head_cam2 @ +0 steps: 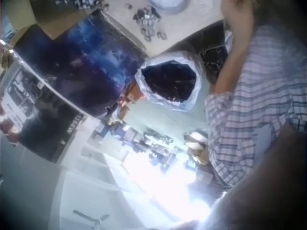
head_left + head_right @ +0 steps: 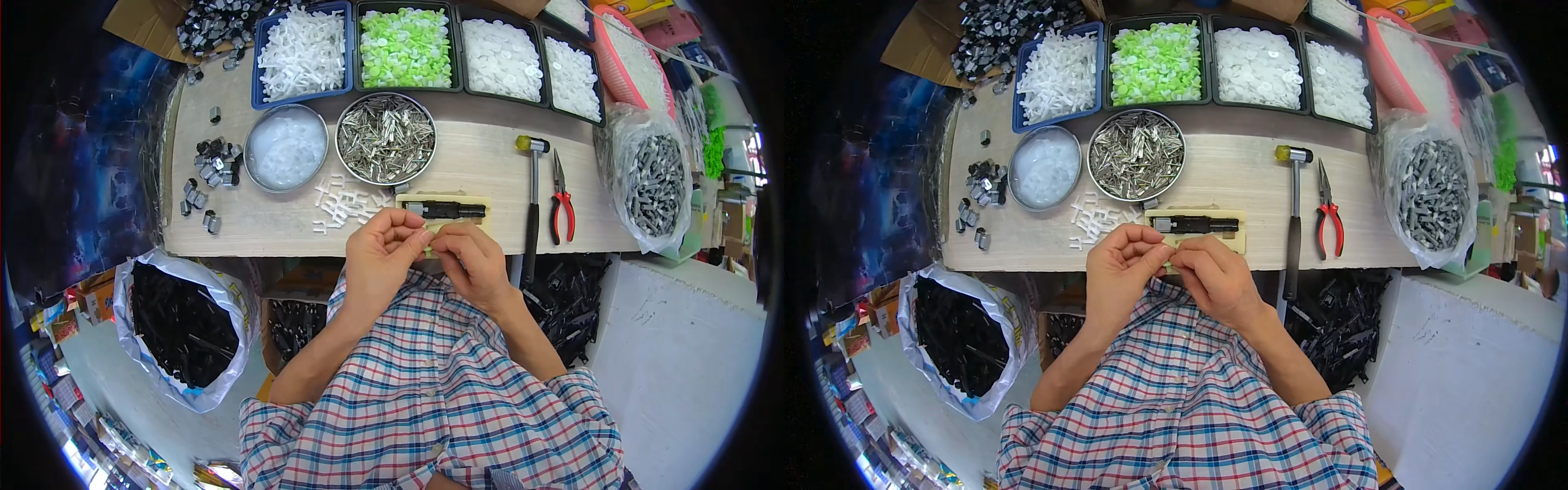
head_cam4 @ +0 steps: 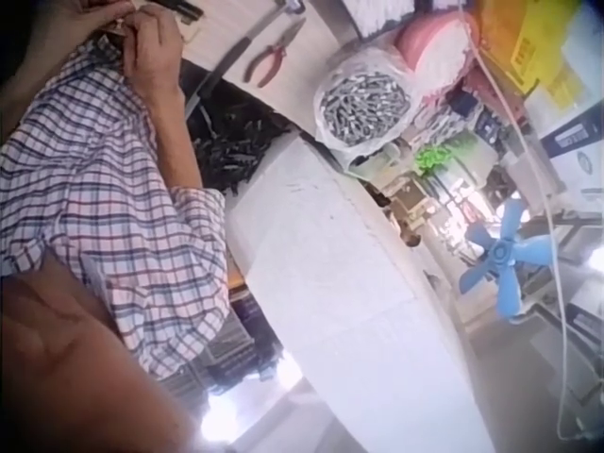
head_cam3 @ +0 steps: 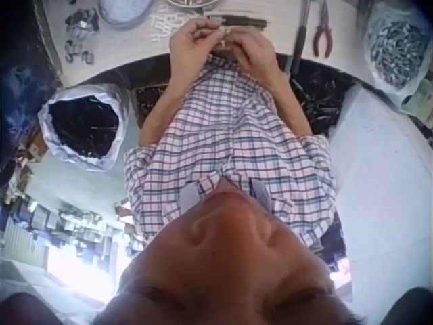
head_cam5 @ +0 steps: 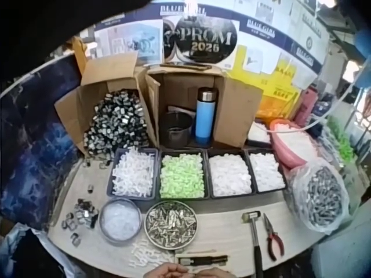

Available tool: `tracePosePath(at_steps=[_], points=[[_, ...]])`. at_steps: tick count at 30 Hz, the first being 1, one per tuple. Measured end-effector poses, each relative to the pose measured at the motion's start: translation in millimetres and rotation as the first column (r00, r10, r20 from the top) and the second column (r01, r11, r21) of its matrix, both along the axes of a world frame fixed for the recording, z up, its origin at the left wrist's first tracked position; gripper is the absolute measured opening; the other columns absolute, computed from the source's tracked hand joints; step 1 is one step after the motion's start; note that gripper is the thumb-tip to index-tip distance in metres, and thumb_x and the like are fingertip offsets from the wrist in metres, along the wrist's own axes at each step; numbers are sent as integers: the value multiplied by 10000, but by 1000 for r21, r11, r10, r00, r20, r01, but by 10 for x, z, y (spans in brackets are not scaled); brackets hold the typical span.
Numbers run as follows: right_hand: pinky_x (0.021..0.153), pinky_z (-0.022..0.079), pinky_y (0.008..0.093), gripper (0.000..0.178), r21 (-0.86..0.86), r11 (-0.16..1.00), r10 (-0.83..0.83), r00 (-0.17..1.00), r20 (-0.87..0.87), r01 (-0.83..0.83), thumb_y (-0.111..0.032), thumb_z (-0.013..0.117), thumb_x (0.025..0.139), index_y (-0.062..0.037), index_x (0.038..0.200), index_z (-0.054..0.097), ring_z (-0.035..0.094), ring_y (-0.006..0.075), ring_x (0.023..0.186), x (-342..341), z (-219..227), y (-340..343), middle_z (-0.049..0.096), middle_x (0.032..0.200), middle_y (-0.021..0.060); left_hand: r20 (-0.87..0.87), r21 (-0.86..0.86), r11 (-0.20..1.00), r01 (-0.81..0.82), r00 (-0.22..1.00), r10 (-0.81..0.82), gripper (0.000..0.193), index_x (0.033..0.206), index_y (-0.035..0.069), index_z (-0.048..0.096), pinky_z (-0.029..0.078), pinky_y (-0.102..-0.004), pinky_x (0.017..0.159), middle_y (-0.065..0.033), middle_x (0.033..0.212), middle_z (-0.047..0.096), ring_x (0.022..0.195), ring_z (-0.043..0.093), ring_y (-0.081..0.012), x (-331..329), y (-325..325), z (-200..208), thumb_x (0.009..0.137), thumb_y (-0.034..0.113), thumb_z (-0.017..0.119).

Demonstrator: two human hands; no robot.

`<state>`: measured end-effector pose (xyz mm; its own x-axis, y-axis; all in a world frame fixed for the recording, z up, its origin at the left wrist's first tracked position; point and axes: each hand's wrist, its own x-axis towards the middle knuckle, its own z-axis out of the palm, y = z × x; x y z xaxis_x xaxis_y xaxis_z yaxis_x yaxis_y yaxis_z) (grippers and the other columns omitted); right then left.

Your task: Assembling small components by hand and using tools at a workbench.

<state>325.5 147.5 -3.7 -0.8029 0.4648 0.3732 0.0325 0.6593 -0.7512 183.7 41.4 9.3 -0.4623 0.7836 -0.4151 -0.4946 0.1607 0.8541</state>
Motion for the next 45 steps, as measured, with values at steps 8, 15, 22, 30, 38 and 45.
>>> tracePosePath(at_steps=[8,15,22,30,38,45], points=[[722,499,405,277,302,949,-97,995,1,92,74,728,704,-18,943,621,599,315,812,-107,-28,188,639,906,116,-872,34,998,48,490,6,165,1064,-40,664,567,-319,646,-139,909,717,743,709,-238,-16,-21,-165,905,-7,693],[744,508,409,241,303,950,-109,989,103,73,70,714,758,-15,957,609,589,325,856,-215,-213,334,626,914,117,-988,113,930,351,137,68,232,1060,15,669,477,-505,986,-151,1172,687,1180,598,-396,-208,-56,-473,902,180,710],[736,510,405,243,260,965,-61,993,98,33,78,707,773,-9,972,598,586,328,860,-211,-229,345,621,929,131,-1000,14,869,494,8,11,314,1042,43,643,361,-592,1120,-136,1303,625,1317,505,-376,-256,-57,-537,895,314,705],[741,506,405,238,242,970,-49,991,123,18,81,702,775,-7,969,595,582,324,860,-203,-224,359,619,931,133,-1000,4,868,496,22,-8,331,1040,34,634,352,-587,1134,-152,1298,620,1319,505,-375,-254,-37,-545,882,313,714],[758,503,401,226,246,969,-44,988,147,6,86,692,775,-3,962,601,577,324,864,-211,-206,369,619,929,133,-994,-105,865,491,-51,-92,406,1111,40,637,302,-597,1155,-148,1350,597,1357,469,-388,-240,-22,-531,910,391,674],[754,510,390,168,128,992,-41,987,155,21,69,691,773,-6,909,628,587,312,845,-222,-99,450,614,875,128,-988,-126,845,520,-139,-62,433,1178,41,625,263,-627,1174,-154,1341,588,1381,457,-387,-270,-42,-583,904,371,687]])
